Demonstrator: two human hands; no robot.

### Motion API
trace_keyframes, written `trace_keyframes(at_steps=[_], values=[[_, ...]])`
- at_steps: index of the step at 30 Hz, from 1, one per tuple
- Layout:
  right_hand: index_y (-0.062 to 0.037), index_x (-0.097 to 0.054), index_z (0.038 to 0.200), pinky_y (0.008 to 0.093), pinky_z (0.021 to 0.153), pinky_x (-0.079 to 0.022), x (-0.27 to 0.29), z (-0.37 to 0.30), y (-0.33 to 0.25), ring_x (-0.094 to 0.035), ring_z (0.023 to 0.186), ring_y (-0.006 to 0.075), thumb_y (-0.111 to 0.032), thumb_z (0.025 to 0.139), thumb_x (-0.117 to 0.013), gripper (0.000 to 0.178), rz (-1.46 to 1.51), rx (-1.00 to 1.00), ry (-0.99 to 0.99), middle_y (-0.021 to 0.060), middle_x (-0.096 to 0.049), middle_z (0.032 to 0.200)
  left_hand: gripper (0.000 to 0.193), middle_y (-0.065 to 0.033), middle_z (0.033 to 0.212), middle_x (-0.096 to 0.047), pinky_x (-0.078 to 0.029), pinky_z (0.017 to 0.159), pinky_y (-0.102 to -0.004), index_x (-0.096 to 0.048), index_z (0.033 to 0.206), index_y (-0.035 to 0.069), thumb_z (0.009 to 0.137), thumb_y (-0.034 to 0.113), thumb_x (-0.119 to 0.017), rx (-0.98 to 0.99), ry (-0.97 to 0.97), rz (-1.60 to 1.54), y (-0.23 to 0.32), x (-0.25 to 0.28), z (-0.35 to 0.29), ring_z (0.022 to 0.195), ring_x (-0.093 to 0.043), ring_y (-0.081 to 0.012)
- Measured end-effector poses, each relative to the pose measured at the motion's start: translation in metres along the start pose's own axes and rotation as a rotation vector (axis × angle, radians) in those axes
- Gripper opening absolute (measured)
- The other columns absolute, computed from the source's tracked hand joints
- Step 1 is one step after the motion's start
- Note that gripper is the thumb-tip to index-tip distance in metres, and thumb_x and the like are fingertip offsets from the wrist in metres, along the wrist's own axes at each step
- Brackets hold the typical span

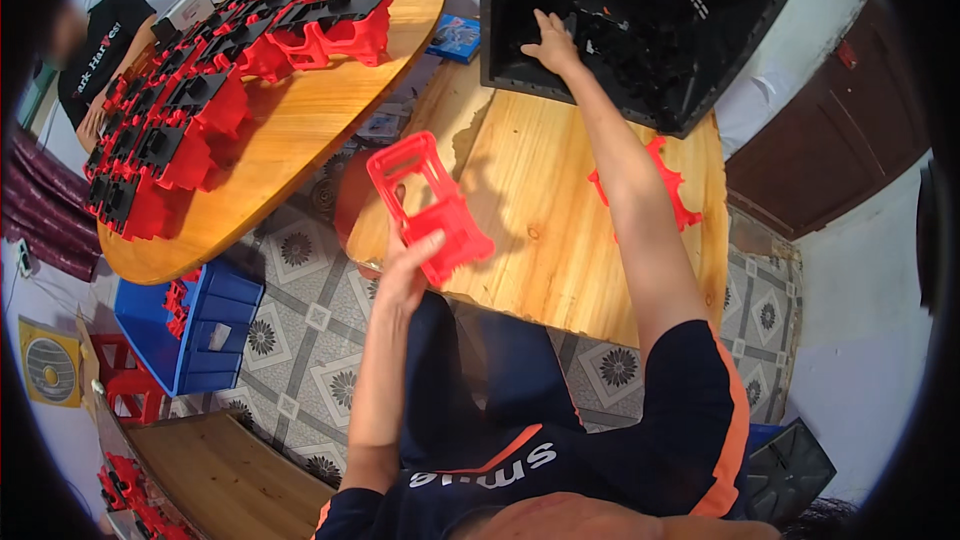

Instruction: Assemble small toy components by inserting a black piece into a red plastic frame.

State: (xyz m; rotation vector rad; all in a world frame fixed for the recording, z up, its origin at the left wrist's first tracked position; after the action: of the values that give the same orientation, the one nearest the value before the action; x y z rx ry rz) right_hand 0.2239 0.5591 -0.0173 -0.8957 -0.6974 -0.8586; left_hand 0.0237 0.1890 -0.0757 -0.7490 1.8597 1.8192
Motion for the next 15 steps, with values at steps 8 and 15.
trace_keyframes(at_steps=[8, 15], values=[[-0.0082, -0.053, 0.122, 0.0432, 0.096, -0.049, 0.023, -0.068, -0.039, -0.057, 0.113, 0.0364, -0.015, 0.068, -0.084, 0.063, -0.183, 0.178, -0.352, 0.0159, -0.058, 0.120, 0.090, -0.0144, 0.145, -0.045, -0.046, 0.104, -0.0443, -0.027, 0.149, 0.005, 0.087, 0.058, -0.064, 0.008, -0.007, -0.219, -0.018, 0.036, -0.037, 0.129, -0.051, -0.0280], [0.0011, -0.049, 0.118, 0.0327, 0.087, -0.053, 0.043, -0.243, -0.044, -0.064, 0.099, 0.0220, -0.007, 0.076, -0.078, 0.052, 1.256, -0.160, -0.023, 0.0159, -0.060, 0.111, 0.069, -0.0086, 0.152, -0.034, -0.034, 0.114, -0.0449, -0.018, 0.154, 0.015, 0.100, 0.039, -0.052, -0.036, 0.111, -0.068, -0.014, 0.008, -0.030, 0.138, -0.039, -0.0234]])
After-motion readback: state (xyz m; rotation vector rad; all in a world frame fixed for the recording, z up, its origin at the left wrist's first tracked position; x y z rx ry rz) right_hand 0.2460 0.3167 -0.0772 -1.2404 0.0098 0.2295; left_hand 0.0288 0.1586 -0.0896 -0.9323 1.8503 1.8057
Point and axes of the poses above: each hand's wrist, its own z-axis towards the middle knuckle, its own x-axis out of the back of the hand, y = z × x, the point moved 2 cm from there along z, towards the middle knuckle
